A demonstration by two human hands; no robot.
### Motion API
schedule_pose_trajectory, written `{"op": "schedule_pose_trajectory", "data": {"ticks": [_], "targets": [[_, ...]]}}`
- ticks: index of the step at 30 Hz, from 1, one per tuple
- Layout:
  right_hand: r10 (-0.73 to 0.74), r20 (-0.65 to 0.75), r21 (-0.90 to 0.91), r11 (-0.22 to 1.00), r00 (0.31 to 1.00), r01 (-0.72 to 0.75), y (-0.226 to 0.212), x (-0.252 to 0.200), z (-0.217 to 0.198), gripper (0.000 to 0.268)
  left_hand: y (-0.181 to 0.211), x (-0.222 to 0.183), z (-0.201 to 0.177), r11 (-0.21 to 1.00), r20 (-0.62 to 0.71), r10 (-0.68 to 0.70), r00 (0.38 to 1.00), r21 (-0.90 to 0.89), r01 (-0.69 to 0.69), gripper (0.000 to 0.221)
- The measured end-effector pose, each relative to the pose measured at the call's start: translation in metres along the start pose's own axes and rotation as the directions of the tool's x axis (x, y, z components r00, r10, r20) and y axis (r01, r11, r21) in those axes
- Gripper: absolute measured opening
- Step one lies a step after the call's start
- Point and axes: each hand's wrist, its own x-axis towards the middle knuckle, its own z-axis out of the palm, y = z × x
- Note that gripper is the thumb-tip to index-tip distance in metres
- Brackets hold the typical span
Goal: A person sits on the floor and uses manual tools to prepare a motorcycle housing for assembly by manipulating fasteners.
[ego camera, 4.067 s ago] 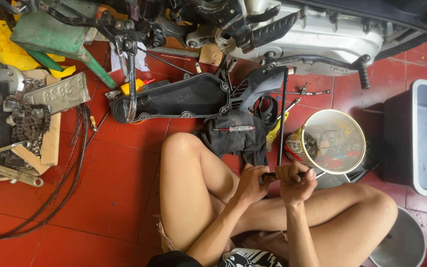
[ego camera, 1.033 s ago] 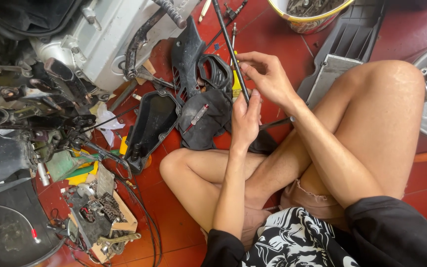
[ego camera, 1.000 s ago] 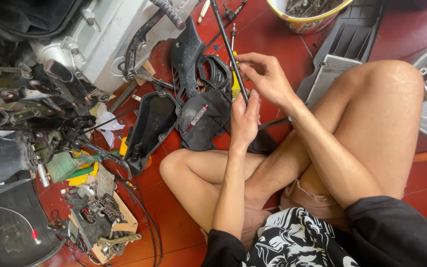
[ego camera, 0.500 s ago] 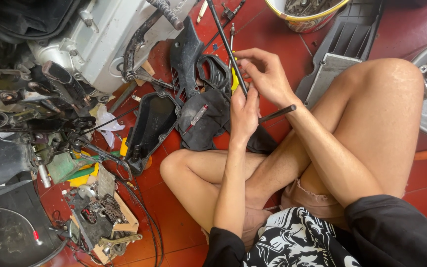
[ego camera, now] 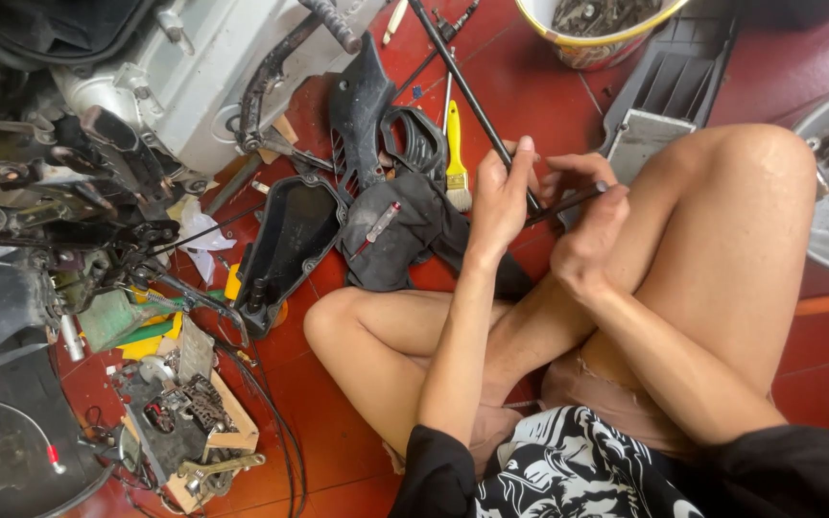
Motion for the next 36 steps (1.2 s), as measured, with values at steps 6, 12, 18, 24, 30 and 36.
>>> {"op": "schedule_pose_trajectory", "data": {"ticks": [6, 12, 18, 24, 30, 36], "targets": [[-0.033, -0.029, -0.042, 0.999, 0.999, 0.031, 0.002, 0.001, 0.003, 0.085, 0.008, 0.005, -0.001, 0.998, 0.055, -0.015, 0.998, 0.063, 0.011, 0.036], [0.147, -0.131, 0.058, 0.988, 0.980, -0.140, -0.014, 0.021, -0.003, 0.073, -0.026, 0.013, -0.010, 0.979, 0.252, 0.054, 0.966, -0.205, -0.001, 0.032], [0.277, -0.210, 0.193, 0.952, 0.938, -0.238, -0.018, 0.038, -0.010, 0.057, -0.013, 0.009, -0.016, 0.851, 0.384, 0.059, 0.921, -0.502, 0.154, 0.033], [0.066, -0.157, -0.028, 0.997, 0.985, -0.071, -0.010, 0.058, -0.032, 0.032, -0.021, 0.017, -0.016, 0.822, 0.369, 0.081, 0.926, -0.550, 0.147, 0.016], [-0.289, 0.084, -0.400, 0.867, 0.954, 0.298, -0.057, 0.060, -0.012, 0.032, -0.049, 0.020, -0.018, 0.831, 0.287, 0.053, 0.956, -0.543, 0.117, 0.024], [-0.124, 0.172, -0.185, 0.970, 0.977, 0.155, -0.032, 0.047, -0.004, 0.024, -0.055, 0.021, -0.015, 0.871, 0.175, 0.041, 0.984, -0.489, 0.051, 0.028]]}}
